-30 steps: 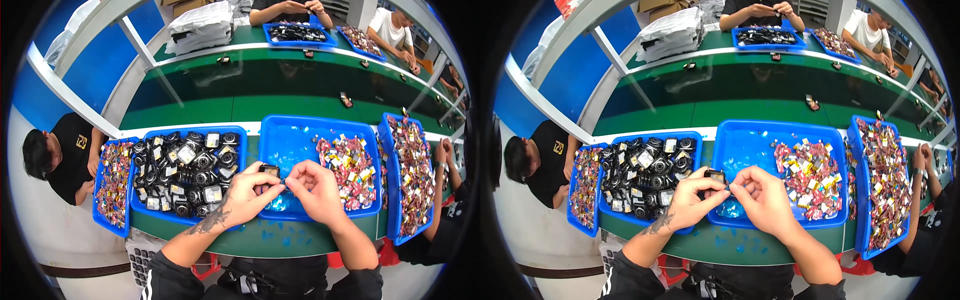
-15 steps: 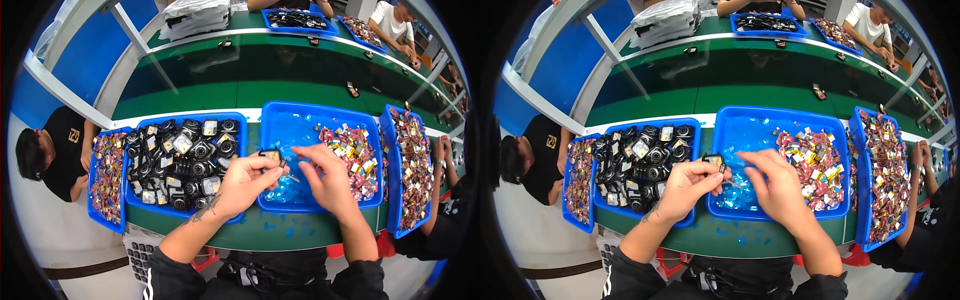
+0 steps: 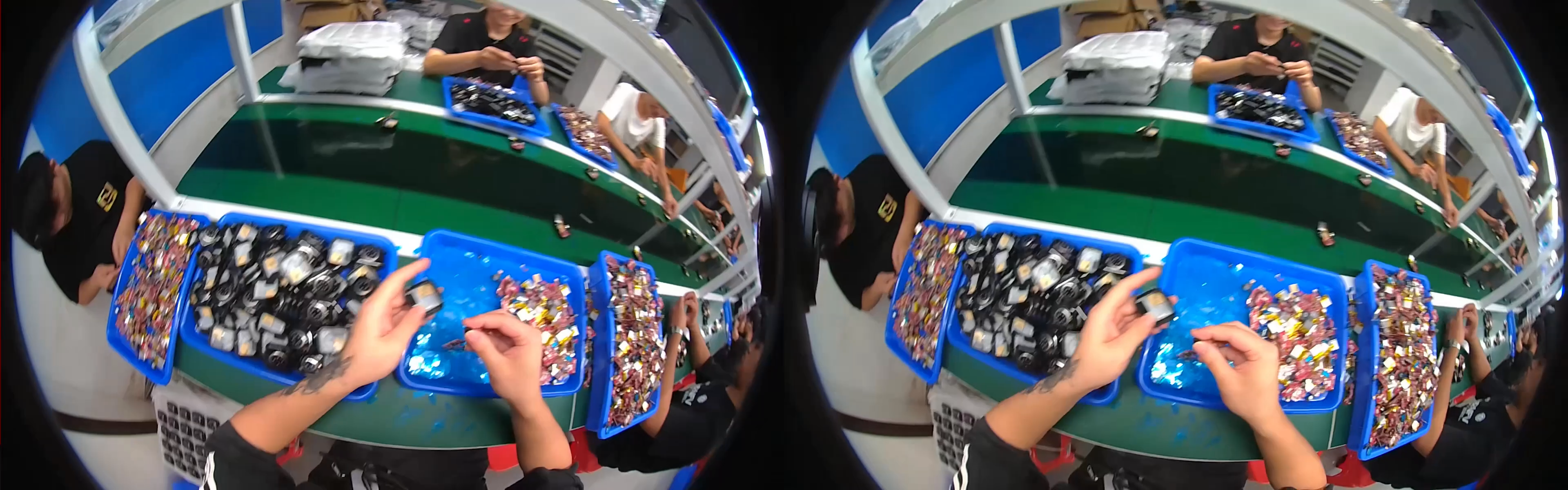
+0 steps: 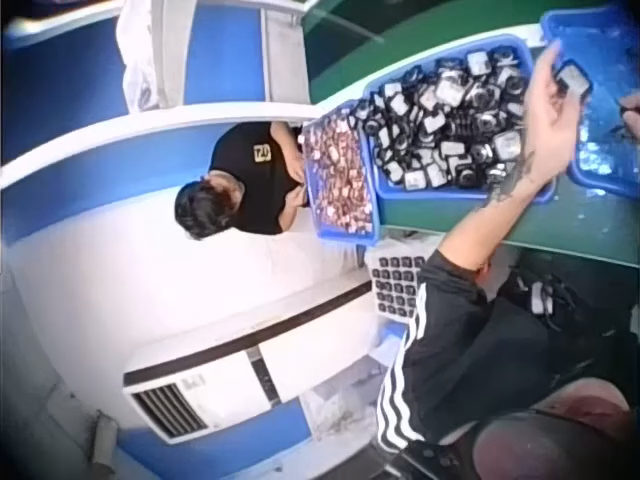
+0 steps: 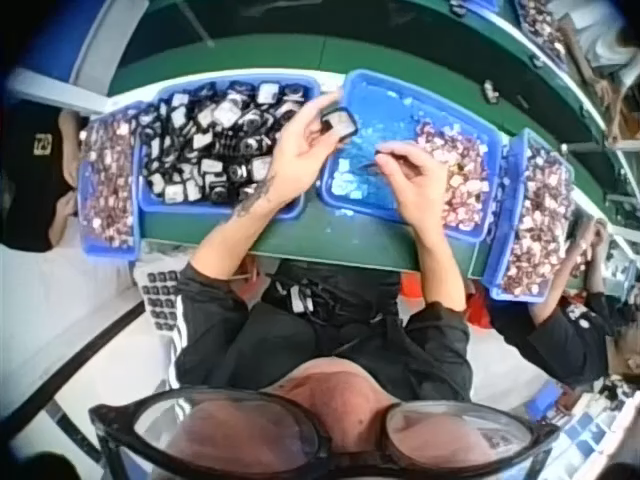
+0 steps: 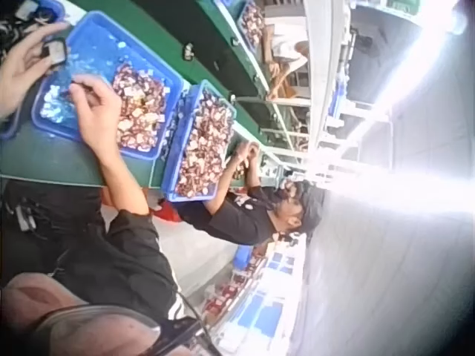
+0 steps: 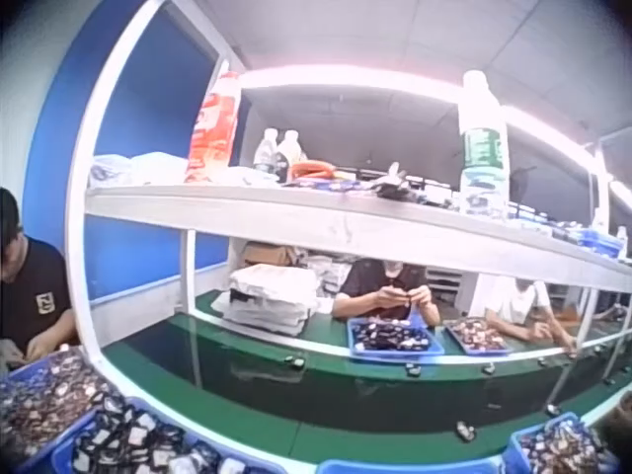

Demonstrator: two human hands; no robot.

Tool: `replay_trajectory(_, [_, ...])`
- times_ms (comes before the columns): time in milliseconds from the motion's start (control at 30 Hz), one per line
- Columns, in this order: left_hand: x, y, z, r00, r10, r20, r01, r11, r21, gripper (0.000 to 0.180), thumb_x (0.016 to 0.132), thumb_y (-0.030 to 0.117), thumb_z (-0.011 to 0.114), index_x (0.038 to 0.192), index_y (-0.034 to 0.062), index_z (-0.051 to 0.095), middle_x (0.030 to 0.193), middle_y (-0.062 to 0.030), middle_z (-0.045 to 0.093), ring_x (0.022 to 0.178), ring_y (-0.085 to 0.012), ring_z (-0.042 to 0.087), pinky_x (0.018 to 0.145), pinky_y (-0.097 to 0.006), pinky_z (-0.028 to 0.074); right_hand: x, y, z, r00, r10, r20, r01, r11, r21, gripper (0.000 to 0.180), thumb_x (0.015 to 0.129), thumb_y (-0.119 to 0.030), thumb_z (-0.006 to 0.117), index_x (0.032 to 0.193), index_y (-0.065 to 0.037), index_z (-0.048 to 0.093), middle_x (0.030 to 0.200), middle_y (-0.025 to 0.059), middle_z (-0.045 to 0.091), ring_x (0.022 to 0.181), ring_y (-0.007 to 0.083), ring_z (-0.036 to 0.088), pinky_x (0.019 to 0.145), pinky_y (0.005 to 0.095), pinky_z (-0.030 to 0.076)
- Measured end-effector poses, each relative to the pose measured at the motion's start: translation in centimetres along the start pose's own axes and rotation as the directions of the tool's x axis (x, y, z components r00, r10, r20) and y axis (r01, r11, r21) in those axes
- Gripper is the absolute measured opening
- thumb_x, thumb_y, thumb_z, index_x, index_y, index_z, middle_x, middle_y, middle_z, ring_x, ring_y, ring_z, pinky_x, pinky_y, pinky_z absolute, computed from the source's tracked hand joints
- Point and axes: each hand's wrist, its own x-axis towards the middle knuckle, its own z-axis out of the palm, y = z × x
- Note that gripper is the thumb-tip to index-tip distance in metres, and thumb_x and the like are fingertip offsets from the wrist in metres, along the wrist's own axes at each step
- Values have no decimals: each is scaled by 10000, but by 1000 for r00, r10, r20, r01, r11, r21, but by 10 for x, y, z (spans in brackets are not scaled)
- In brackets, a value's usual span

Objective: The person is assembling small electronic devices, possibly smartwatches, at a factory workbench.

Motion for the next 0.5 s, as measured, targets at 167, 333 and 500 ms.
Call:
replay_trajectory(167, [0, 0, 7, 969, -172, 180, 180, 983, -30, 462, 972, -21, 463, 1426, -6, 378, 1306, -98, 539, 1179, -143, 540, 985, -311, 470, 5, -7, 12, 988, -119, -100, 94, 970, -222, 176, 817, 51, 701, 991, 27, 690, 924, 91, 682, 815, 123, 660, 712, 244, 553])
replay_trajectory(333, [-1, -3, 8, 958, -188, 216, 196, 981, -13, 457, 971, -25, 468, 1417, -50, 371, 1300, -122, 547, 1195, -167, 541, 996, -312, 465, 8, -2, 14, 940, -328, -90, 259, 861, -439, 127, 753, 28, 754, 863, -18, 710, 744, 79, 678, 586, 130, 604, 515, 254, 457])
replay_trajectory(500, [-4, -8, 6, 958, -118, 263, 109, 993, 48, 451, 973, -15, 495, 1411, -40, 394, 1197, -88, 590, 1042, -103, 578, 857, -253, 486, 6, -3, 12, 941, -333, -64, 281, 871, -404, 139, 756, 42, 746, 875, -21, 711, 747, 85, 672, 557, 130, 588, 513, 260, 457])
